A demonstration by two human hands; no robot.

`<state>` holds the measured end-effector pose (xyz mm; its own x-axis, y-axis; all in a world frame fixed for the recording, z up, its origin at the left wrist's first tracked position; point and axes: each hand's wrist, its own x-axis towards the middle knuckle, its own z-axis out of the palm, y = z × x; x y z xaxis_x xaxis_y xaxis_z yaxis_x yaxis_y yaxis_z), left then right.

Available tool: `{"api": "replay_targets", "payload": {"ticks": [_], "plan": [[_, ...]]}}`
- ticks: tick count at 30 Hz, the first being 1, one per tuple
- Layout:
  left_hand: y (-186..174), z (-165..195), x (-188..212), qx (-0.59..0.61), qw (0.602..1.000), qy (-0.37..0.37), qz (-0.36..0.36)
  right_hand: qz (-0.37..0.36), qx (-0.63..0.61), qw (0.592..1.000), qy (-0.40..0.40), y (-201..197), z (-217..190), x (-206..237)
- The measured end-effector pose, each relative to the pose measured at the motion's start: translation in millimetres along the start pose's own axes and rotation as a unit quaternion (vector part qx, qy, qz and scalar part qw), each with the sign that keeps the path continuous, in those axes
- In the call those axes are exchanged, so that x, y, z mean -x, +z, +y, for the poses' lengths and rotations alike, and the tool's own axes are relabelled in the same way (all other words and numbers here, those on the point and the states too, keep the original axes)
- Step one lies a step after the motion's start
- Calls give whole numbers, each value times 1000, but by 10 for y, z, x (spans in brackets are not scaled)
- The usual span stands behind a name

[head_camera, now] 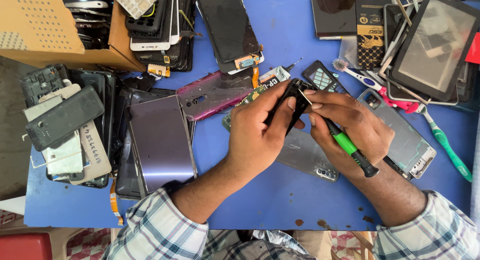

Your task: The person holds a phone midframe in one hand and uses a green-handled screwdriver to pry and unscrew the housing, working around the edges of the device. They reposition the phone repeatedly to work on different sides, then set it down on the cluttered workbench near the end.

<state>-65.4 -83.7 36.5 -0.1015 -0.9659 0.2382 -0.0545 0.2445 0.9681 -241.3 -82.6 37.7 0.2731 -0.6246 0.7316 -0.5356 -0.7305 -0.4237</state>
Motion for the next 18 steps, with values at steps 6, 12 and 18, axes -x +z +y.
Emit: {"api": "replay_targets", "payload": {"ticks": [6, 12, 18], "plan": [[24, -54, 6, 2, 1000, 11, 6, -8, 13, 1000, 5, -1, 16, 13], [34, -91, -1, -11, 1000, 17, 13, -14, 20, 1000, 9, -12, 25, 3], [45, -89, -3, -12, 1000, 13, 25, -26, 4, 999, 28, -31, 44, 0]]}}
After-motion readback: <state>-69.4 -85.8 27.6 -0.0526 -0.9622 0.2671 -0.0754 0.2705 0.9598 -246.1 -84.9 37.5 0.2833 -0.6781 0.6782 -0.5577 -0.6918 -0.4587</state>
